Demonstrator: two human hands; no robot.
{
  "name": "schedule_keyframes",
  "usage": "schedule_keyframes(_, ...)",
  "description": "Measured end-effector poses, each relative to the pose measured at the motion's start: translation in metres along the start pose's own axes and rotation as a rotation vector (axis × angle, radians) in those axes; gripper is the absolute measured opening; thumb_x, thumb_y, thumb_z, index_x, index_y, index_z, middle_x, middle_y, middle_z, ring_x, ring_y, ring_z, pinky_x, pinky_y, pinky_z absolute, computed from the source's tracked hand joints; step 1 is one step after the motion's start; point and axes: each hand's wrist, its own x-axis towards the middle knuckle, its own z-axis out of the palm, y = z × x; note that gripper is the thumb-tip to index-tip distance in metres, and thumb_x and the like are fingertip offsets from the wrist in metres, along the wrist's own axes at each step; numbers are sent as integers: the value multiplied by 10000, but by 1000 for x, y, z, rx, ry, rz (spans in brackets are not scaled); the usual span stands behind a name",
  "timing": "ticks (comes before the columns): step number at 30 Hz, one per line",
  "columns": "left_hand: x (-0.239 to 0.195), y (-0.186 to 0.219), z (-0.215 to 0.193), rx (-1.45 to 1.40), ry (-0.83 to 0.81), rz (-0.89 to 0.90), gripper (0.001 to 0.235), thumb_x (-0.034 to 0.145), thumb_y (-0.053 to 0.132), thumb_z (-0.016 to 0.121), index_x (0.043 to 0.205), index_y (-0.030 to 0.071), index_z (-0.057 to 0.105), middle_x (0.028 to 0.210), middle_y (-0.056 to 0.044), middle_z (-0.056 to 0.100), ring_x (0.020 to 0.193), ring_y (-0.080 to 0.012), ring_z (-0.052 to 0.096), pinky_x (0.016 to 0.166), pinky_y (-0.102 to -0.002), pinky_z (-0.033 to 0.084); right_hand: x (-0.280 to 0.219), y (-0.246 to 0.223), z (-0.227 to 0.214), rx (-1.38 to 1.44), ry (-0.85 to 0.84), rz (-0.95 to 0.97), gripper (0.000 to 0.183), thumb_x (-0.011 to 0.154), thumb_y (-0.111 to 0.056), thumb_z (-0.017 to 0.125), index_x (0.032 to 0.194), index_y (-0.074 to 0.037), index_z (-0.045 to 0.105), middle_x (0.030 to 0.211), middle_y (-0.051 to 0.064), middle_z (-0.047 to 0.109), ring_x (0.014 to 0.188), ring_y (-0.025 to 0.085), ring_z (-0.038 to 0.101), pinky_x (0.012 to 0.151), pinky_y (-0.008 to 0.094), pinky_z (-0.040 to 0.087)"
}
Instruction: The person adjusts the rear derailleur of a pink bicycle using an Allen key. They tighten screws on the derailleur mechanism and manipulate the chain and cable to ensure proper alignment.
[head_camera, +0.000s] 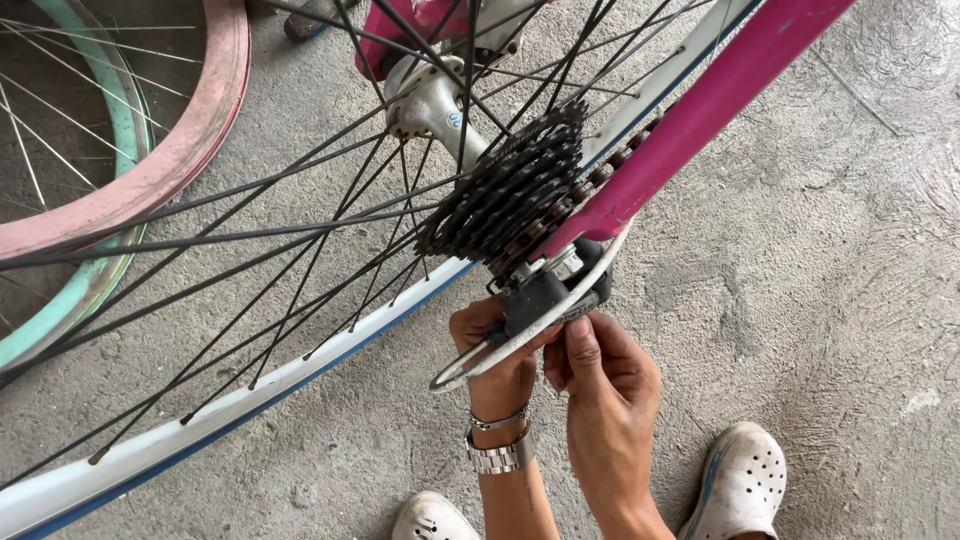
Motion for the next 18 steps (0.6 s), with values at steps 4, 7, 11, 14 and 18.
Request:
schedule_keyframes(4,0,-7,-7,38,-27,33,579,617,-17,896,997,104,475,1015,-32,591,925,-150,587,796,-294,506,-1,14,-2,236,112,96,140,1024,-98,609,1047,38,635,790,64,613,638,134,547,533,241,437)
schedule_keyframes(7,0,-8,-4,-42,-27,23,577,630,-50,882,983,113,455,979,-39,576,906,-159,571,804,-329,505,-2,11,0,291,119,73,113,1014,-60,617,1024,52,625,771,74,592,635,124,566,608,220,513)
schedule_keyframes(11,1,6,8,-103,-22,-100,540,621,-79,840,951,115,459,759,-101,562,470,-153,511,381,-293,417,-1,12,-5,323,60,48,201,967,-53,665,1107,89,633,913,141,658,772,189,634,703,259,558)
schedule_keyframes(14,7,24,18,-158,-124,-78,460,690,-82,798,891,118,436,588,-121,505,352,-196,469,304,-327,352,1,15,-8,358,32,82,261,935,-49,700,1149,89,643,971,134,691,768,174,648,674,249,565)
schedule_keyframes(18,17,49,33,129,-175,-13,503,632,79,880,543,113,387,545,73,380,531,-51,358,456,-273,309,3,18,-11,303,10,133,166,968,-130,685,984,36,675,754,54,622,646,107,549,566,222,423)
